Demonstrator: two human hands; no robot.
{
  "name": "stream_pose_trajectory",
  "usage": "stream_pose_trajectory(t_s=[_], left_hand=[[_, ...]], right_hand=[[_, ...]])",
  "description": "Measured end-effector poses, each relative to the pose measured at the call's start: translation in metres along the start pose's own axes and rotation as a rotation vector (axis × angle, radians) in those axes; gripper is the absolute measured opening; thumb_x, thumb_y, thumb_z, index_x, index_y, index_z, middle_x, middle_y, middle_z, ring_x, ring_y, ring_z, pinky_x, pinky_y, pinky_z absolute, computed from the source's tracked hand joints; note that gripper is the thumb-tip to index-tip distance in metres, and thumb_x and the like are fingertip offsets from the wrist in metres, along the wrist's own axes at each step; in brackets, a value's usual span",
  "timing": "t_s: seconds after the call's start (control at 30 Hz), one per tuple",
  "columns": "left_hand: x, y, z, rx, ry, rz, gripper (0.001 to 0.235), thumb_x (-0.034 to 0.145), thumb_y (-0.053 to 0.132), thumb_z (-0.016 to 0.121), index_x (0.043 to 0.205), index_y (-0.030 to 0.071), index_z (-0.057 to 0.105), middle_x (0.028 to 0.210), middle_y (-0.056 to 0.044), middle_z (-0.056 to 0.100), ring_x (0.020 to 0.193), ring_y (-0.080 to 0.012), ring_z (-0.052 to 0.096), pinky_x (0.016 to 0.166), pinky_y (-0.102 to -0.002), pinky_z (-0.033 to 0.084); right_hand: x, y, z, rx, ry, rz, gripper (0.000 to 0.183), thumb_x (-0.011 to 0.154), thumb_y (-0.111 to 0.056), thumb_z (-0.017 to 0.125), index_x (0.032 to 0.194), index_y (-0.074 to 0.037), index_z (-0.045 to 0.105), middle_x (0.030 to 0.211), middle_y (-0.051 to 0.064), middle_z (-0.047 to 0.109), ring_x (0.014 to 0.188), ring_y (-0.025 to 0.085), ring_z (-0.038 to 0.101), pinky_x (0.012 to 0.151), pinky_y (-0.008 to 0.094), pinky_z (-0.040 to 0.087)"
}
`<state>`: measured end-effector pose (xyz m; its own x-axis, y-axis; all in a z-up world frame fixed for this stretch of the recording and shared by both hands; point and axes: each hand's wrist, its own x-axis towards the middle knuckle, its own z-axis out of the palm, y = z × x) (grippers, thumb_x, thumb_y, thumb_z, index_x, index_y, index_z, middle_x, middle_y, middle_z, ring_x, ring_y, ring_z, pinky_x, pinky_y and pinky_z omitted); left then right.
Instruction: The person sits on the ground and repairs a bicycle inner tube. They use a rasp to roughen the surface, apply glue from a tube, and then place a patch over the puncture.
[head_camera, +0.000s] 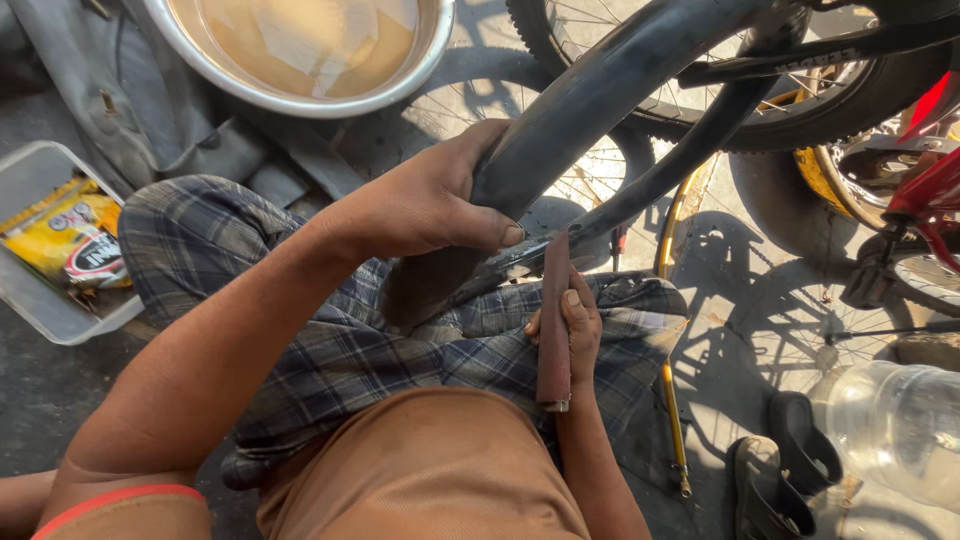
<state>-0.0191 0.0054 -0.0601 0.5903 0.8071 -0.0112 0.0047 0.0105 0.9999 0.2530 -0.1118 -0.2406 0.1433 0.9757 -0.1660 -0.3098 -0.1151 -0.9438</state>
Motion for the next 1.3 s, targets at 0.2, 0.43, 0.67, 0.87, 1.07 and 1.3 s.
stream_pose_trajectory(t_s=[0.2,0.43,0.67,0.87,1.07,1.3], left_hand=[[-0.004,-0.015,0.006,-0.463,-0.088,-0.103,0.092,0.072,0.022,0.082,0.148,-0.009,0.04,0.101,-0.015,0.068,0.09,-0.0221,0.071,0.084,-0.037,0.059],[-0.002,-0.021,0.004,-0.225,-0.003,0.071,0.093,0.076,0.022,0.082,0.15,-0.009,0.036,0.112,-0.018,0.065,0.102,-0.0237,0.069,0.091,-0.036,0.057],[-0.011,0.022,0.007,0.375,0.158,0.083,0.1,0.073,0.025,0.082,0.15,-0.004,0.023,0.111,-0.03,0.067,0.101,-0.0351,0.073,0.092,-0.042,0.057],[-0.012,0.039,0.015,0.611,0.048,-0.141,0.1,0.073,0.024,0.079,0.15,0.001,0.019,0.098,-0.031,0.069,0.092,-0.0397,0.074,0.085,-0.045,0.058],[-0.002,0.046,0.007,0.676,-0.092,0.071,0.091,0.076,0.021,0.079,0.147,-0.003,0.027,0.097,-0.029,0.071,0.092,-0.0399,0.073,0.082,-0.045,0.059],[-0.008,0.041,0.008,0.47,-0.007,0.081,0.098,0.073,0.02,0.083,0.149,-0.004,0.027,0.111,-0.03,0.069,0.106,-0.0346,0.071,0.092,-0.045,0.054]], right_hand=[[0.001,-0.025,0.021,-0.022,0.017,-0.038,0.073,0.103,-0.042,0.061,0.151,0.01,0.045,0.073,0.011,0.065,0.055,0.014,0.066,0.046,0.023,0.052],[0.007,-0.033,0.024,-0.11,0.008,-0.108,0.068,0.099,-0.037,0.064,0.148,0.007,0.049,0.083,0.009,0.069,0.057,0.012,0.067,0.048,0.024,0.053],[0.018,-0.103,0.053,-0.255,-0.048,-0.368,0.072,0.099,-0.037,0.07,0.153,0.004,0.047,0.132,0.018,0.06,0.071,0.01,0.067,0.062,0.026,0.058],[0.001,-0.123,0.045,-0.745,-0.004,-0.932,0.07,0.102,-0.039,0.067,0.158,-0.004,0.044,0.164,0.021,0.043,0.117,0.029,0.062,0.099,0.038,0.059],[0.04,-0.172,0.137,-0.927,-0.013,-1.036,0.049,0.111,-0.02,0.055,0.154,0.003,0.048,0.161,0.032,0.039,0.146,0.047,0.055,0.11,0.043,0.056],[0.085,-0.238,0.139,-0.6,0.381,-1.044,0.042,0.112,-0.019,0.061,0.145,0.003,0.048,0.139,0.022,0.062,0.119,0.034,0.064,0.108,0.042,0.051]])
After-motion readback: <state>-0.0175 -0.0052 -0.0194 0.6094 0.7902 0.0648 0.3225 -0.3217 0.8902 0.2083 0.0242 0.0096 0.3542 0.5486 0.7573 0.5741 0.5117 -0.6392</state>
